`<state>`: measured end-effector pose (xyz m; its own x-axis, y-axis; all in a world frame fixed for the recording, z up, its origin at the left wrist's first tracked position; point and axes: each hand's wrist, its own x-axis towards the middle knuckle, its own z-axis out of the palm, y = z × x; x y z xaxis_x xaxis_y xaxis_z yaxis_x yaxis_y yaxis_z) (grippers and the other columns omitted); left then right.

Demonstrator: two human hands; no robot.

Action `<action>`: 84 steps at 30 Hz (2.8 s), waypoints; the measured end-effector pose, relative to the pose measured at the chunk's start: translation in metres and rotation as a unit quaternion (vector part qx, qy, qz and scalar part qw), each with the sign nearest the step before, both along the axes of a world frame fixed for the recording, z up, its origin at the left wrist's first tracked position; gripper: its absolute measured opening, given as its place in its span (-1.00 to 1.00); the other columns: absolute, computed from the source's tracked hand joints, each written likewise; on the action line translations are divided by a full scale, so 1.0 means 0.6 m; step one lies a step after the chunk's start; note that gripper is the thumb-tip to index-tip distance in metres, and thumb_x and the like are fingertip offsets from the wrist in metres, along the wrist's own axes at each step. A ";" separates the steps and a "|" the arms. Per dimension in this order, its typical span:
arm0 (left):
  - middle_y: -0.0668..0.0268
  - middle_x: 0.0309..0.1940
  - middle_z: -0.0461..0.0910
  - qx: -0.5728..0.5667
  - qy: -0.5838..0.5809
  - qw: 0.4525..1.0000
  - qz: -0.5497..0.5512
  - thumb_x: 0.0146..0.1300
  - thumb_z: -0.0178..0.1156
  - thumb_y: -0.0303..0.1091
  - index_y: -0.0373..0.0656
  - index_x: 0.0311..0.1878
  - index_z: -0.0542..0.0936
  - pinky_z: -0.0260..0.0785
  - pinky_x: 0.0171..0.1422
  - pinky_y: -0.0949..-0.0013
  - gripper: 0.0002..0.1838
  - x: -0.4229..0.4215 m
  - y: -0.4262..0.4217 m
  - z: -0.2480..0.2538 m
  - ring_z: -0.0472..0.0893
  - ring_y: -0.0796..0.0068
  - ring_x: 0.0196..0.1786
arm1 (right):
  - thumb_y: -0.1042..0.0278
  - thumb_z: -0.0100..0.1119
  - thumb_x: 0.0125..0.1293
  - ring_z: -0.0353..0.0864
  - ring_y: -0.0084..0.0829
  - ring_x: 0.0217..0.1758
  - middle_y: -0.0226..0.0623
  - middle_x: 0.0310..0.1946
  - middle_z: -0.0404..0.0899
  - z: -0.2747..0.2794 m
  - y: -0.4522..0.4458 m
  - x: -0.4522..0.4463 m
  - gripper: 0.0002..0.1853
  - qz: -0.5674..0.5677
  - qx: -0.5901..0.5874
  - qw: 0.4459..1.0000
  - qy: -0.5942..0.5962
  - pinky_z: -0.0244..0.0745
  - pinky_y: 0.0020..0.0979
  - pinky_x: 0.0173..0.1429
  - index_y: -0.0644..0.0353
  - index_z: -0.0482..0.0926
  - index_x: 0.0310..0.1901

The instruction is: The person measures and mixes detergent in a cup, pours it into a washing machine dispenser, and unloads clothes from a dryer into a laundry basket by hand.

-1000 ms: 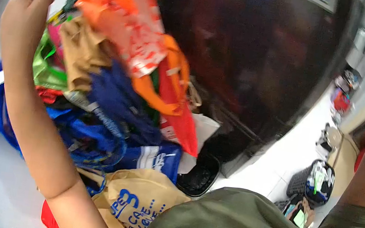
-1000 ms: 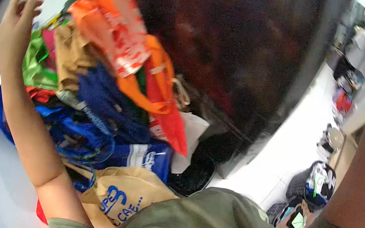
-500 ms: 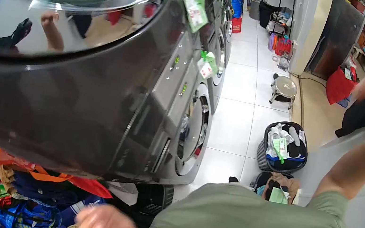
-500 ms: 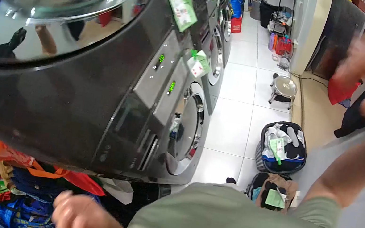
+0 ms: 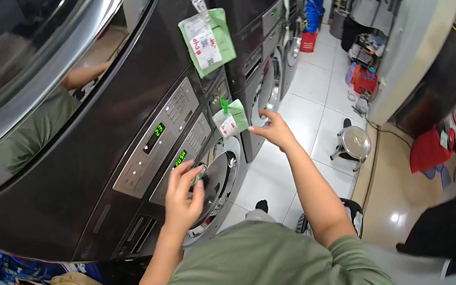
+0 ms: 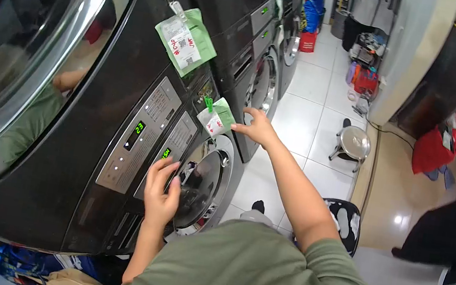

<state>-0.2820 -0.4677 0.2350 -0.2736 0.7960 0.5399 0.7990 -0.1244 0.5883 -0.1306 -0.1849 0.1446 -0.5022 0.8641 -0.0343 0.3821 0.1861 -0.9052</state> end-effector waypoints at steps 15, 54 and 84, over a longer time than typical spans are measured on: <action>-0.04 0.47 -0.13 -0.056 -0.125 0.983 0.118 -0.07 0.54 -0.39 -0.03 0.46 0.19 0.26 0.43 0.00 0.00 0.067 0.284 -0.169 0.21 -0.12 0.42 | 0.27 0.16 0.45 0.68 -0.51 -0.20 -0.31 -0.20 0.65 -0.072 0.164 -0.055 -0.79 0.316 -0.473 0.812 0.130 0.59 -0.39 -0.14 0.19 0.47 -0.03; 0.08 -0.27 0.67 -0.408 -0.579 0.688 0.157 0.26 0.27 -0.30 -0.36 0.28 0.42 0.52 -0.10 0.30 -0.44 0.264 0.197 -0.643 0.68 0.22 -0.20 | 0.15 0.19 0.29 0.58 -0.02 0.10 -0.06 -0.02 0.63 -0.452 0.594 0.381 -0.69 0.341 0.021 0.877 -0.338 0.50 -0.07 0.09 0.13 0.61 -0.03; 0.10 -0.03 0.68 -0.718 -0.252 0.641 -0.102 0.34 0.14 -0.01 -0.16 0.20 0.57 0.44 0.11 0.16 -0.49 0.062 1.844 -0.693 0.64 0.17 -0.02 | 0.15 0.27 0.25 0.74 -0.32 -0.35 -0.18 -0.31 0.73 -0.564 1.899 0.731 -0.71 -0.073 -0.136 0.945 -0.289 0.61 -0.27 -0.17 0.11 0.68 -0.08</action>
<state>-0.2446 0.6390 -0.1808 0.0625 0.4213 -0.9047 0.5162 0.7622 0.3906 0.3078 0.9546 -0.1938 -0.2088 0.8426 -0.4965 0.8306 -0.1151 -0.5448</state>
